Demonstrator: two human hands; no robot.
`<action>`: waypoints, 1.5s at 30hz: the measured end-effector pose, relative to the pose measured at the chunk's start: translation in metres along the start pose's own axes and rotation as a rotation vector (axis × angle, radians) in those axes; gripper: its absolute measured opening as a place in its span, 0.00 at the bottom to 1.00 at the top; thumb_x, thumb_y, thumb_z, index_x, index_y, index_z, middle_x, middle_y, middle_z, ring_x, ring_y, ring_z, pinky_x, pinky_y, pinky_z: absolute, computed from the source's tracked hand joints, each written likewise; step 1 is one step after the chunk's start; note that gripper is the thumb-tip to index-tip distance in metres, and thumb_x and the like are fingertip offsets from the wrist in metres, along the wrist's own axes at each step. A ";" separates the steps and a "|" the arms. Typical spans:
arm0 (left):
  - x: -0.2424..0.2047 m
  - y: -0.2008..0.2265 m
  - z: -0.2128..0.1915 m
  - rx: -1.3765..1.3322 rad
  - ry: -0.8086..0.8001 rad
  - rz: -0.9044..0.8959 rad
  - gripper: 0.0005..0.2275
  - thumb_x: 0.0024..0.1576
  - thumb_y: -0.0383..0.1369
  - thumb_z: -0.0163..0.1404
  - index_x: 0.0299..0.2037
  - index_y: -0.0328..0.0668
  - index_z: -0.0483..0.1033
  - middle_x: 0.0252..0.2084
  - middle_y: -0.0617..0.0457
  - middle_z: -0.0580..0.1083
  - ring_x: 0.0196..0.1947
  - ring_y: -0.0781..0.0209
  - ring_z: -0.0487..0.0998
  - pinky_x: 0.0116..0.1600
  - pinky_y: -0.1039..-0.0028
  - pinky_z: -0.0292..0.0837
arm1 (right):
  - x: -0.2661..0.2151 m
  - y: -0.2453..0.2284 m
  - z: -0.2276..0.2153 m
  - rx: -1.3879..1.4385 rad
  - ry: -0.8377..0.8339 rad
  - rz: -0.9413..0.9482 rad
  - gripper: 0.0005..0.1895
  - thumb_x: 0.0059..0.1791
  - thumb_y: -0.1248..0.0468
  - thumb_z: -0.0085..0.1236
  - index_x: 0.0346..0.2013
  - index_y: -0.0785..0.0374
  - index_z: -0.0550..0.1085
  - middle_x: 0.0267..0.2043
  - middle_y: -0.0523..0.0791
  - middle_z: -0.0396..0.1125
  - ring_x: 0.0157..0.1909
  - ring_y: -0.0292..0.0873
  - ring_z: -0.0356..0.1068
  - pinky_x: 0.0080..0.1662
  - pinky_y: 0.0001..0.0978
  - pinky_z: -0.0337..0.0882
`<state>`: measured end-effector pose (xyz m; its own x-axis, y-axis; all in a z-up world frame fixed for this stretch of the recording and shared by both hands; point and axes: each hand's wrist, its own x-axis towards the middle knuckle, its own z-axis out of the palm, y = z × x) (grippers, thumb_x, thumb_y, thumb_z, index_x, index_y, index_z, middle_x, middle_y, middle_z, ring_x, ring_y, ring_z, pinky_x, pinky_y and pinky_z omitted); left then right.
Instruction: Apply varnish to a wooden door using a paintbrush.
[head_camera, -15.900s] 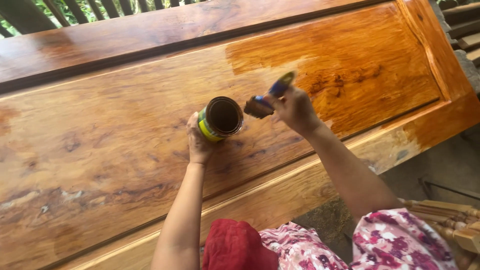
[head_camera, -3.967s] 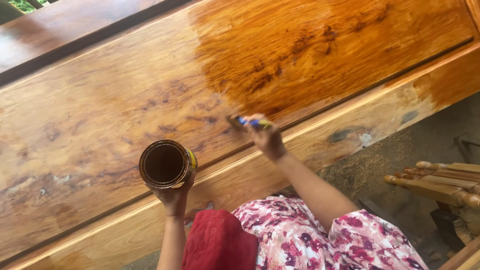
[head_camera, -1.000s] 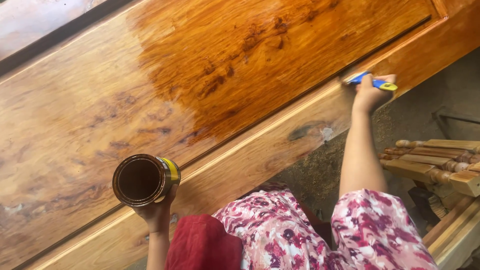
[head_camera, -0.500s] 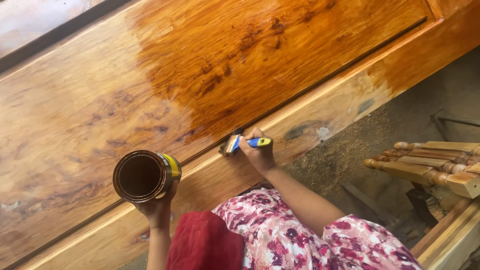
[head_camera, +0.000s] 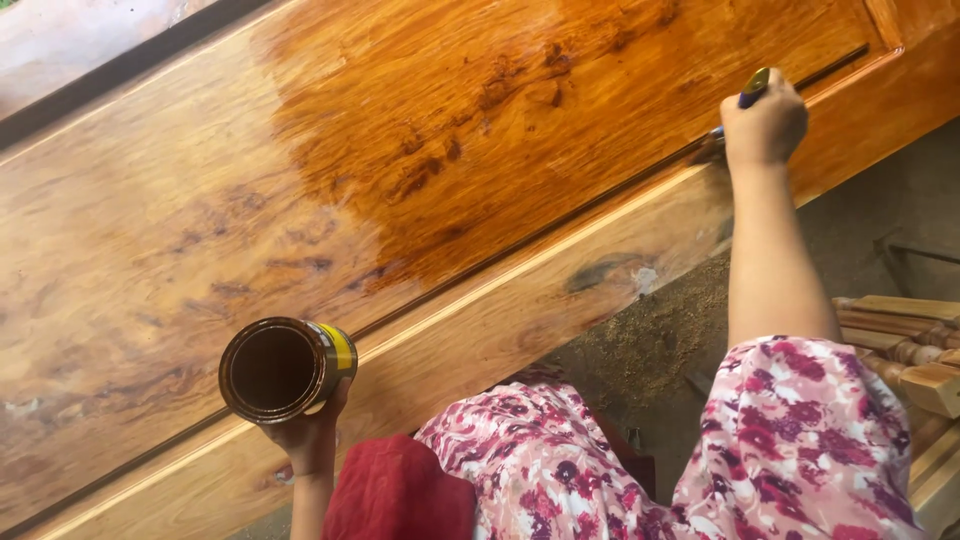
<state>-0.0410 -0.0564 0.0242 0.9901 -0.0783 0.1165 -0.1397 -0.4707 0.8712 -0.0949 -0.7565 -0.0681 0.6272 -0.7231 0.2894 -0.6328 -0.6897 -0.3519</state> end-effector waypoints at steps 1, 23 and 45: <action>-0.001 -0.002 -0.003 0.029 0.004 0.017 0.38 0.44 0.32 0.70 0.67 0.40 0.64 0.62 0.52 0.71 0.63 0.56 0.72 0.71 0.65 0.68 | 0.002 -0.001 -0.001 -0.036 0.003 -0.022 0.07 0.51 0.72 0.59 0.33 0.61 0.70 0.31 0.45 0.69 0.27 0.37 0.67 0.30 0.33 0.73; 0.010 -0.021 -0.011 -0.091 -0.012 0.065 0.44 0.44 0.33 0.71 0.70 0.42 0.58 0.65 0.52 0.69 0.65 0.56 0.71 0.74 0.63 0.67 | -0.200 -0.330 0.001 0.957 -0.614 0.190 0.14 0.52 0.60 0.55 0.23 0.59 0.67 0.20 0.42 0.65 0.16 0.35 0.66 0.20 0.23 0.73; -0.020 0.063 0.122 -0.126 0.050 0.020 0.41 0.47 0.29 0.69 0.72 0.44 0.59 0.68 0.52 0.68 0.68 0.55 0.69 0.79 0.61 0.68 | -0.152 -0.053 -0.017 0.943 0.010 0.470 0.06 0.52 0.71 0.52 0.34 0.64 0.64 0.35 0.52 0.72 0.32 0.41 0.77 0.30 0.24 0.81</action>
<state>-0.0710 -0.1916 0.0181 0.9869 -0.0412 0.1557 -0.1601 -0.3550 0.9211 -0.1648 -0.6105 -0.0779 0.4041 -0.9134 -0.0499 -0.1990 -0.0345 -0.9794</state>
